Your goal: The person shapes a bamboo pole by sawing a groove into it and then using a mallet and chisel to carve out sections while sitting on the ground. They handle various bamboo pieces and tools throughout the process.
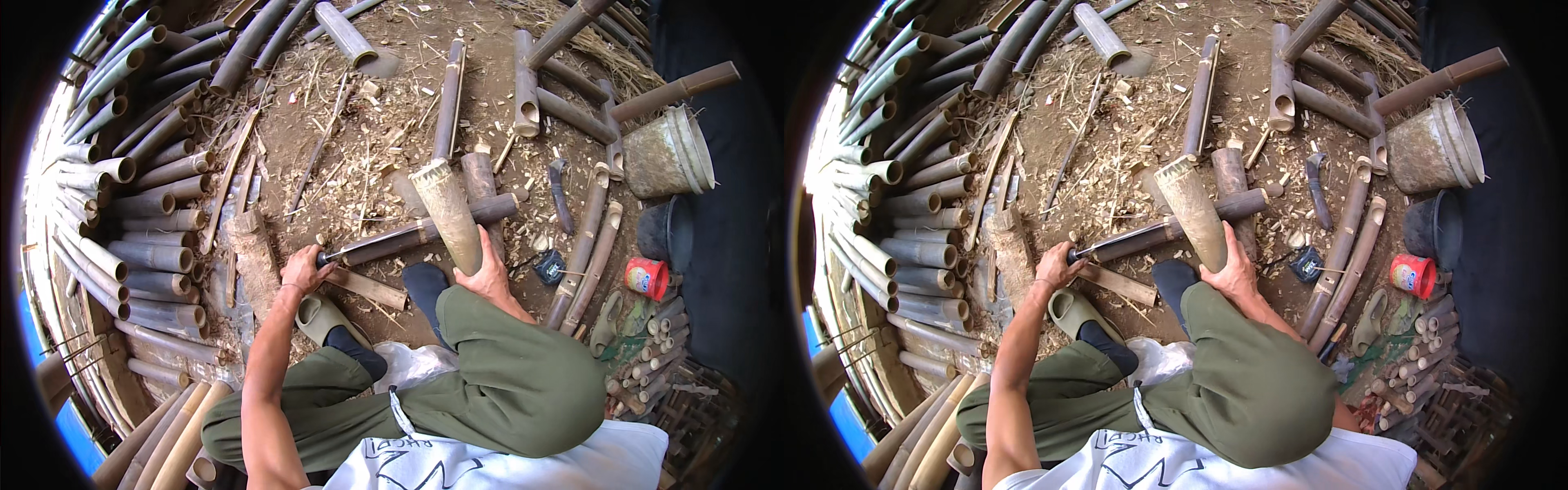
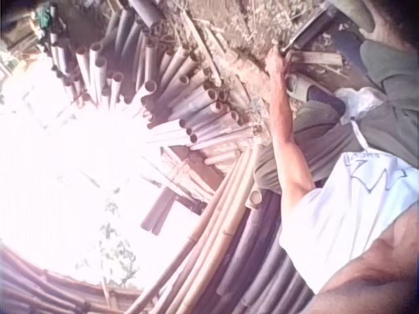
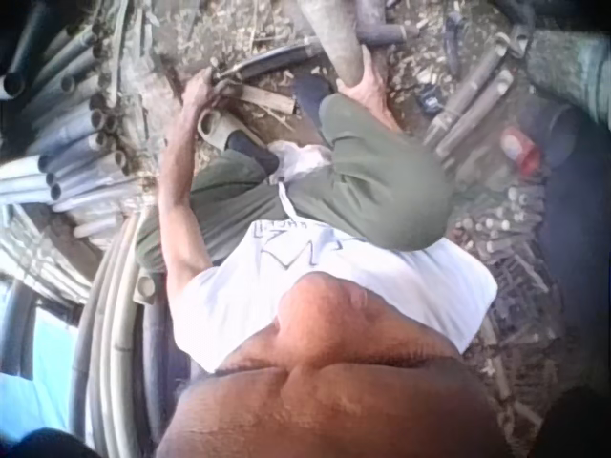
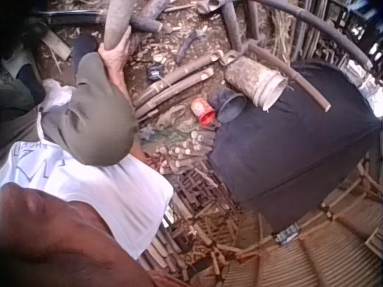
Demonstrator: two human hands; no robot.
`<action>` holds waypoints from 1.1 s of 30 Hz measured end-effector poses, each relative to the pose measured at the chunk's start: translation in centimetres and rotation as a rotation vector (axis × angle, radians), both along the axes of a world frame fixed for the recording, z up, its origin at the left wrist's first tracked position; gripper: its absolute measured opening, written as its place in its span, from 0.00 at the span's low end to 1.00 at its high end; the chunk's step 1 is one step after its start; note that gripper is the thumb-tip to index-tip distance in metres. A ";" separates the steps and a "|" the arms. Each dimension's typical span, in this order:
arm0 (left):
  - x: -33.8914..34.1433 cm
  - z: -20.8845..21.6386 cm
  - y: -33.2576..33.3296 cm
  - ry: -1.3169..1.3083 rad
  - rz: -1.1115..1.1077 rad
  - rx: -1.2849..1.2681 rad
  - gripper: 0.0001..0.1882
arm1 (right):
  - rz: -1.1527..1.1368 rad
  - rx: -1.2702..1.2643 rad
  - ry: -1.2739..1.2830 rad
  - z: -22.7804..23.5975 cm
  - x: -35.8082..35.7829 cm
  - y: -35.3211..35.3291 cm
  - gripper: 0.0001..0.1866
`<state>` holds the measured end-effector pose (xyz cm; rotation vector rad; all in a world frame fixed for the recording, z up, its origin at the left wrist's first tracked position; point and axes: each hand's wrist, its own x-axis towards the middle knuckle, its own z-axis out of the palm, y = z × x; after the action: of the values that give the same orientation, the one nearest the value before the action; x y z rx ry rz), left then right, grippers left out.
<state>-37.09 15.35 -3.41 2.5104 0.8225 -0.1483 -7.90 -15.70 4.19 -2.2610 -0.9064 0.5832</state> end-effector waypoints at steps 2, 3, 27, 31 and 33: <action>2.8 2.0 0.5 0.179 0.020 -0.210 0.27 | -0.020 0.075 -0.050 -1.0 0.5 -1.3 0.57; 3.8 3.6 0.9 0.241 0.045 -0.210 0.28 | -0.022 0.098 0.013 -1.4 0.8 -1.6 0.57; 20.4 4.5 -12.0 0.081 -0.008 -0.074 0.30 | -0.634 0.227 0.128 6.0 -2.3 -21.8 0.53; 20.2 5.1 -12.1 0.047 -0.034 -0.062 0.26 | -0.625 0.258 0.200 5.4 -2.9 -20.9 0.53; 19.8 6.7 -11.5 0.028 -0.039 -0.068 0.24 | -0.610 0.253 0.215 5.2 -3.1 -20.4 0.54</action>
<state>-17.30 3.81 3.27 2.4662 0.7675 -0.2216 -11.04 -36.15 9.44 -2.0450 -0.1483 0.3907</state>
